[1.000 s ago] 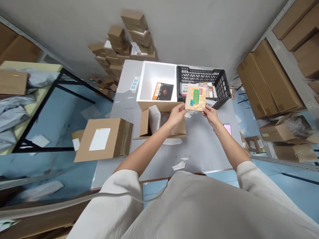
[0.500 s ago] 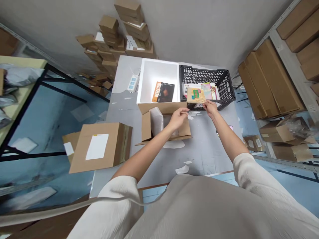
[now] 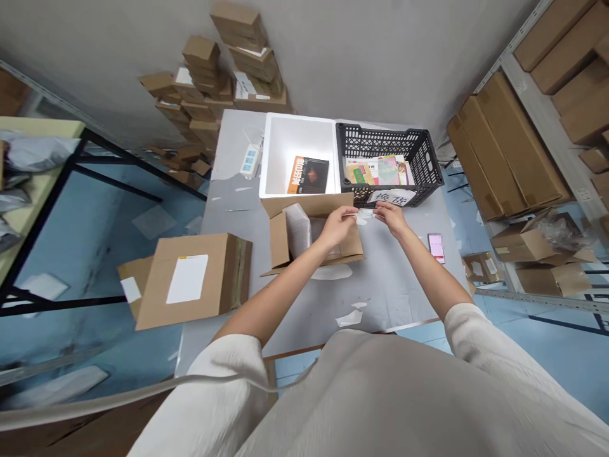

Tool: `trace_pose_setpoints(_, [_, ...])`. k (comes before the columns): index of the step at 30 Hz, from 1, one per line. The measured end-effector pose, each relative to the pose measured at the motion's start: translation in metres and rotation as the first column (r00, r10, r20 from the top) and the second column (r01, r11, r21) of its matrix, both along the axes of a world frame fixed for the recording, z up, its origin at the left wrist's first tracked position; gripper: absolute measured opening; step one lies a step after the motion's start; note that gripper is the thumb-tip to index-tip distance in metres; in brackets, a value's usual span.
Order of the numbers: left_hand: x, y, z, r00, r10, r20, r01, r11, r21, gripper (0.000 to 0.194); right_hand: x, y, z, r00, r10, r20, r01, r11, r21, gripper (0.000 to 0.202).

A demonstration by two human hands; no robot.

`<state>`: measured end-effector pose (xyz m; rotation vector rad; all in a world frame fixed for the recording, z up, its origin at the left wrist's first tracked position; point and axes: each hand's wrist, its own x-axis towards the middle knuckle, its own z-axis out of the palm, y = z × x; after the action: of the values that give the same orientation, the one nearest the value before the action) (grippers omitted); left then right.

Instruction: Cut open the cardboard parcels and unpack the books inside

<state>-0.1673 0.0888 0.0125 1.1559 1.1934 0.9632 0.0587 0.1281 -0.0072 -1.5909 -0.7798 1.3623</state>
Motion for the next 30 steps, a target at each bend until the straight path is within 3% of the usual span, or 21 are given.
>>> trace_pose_setpoints(8, [-0.028, -0.023, 0.003, 0.997, 0.018, -0.070, -0.013, 0.997, 0.070, 0.030, -0.002, -0.036, 0.007, 0.989, 0.133, 0.058, -0.133, 0.991, -0.006, 0.016])
trace_pose_setpoints(13, [-0.070, -0.049, 0.013, 0.981, 0.046, -0.187, -0.020, 0.990, 0.138, 0.028, -0.006, -0.066, 0.000, 0.980, 0.186, 0.068, -0.186, 0.982, -0.014, 0.019])
trace_pose_setpoints(20, [-0.131, -0.105, 0.023, 0.925, 0.249, -0.288, -0.182, 0.954, 0.239, 0.028, -0.004, -0.104, -0.014, 0.946, 0.301, 0.119, -0.305, 0.952, 0.014, 0.036])
trace_pose_setpoints(24, [-0.157, -0.138, 0.011, 0.868, 0.409, -0.280, -0.332, 0.900, 0.283, 0.028, 0.000, -0.119, -0.018, 0.934, 0.334, 0.122, -0.341, 0.939, 0.039, 0.047])
trace_pose_setpoints(30, [-0.177, -0.172, -0.021, 0.775, 0.593, -0.218, -0.554, 0.804, 0.216, 0.041, -0.003, -0.138, -0.023, 0.932, 0.334, 0.144, -0.346, 0.936, 0.068, 0.054])
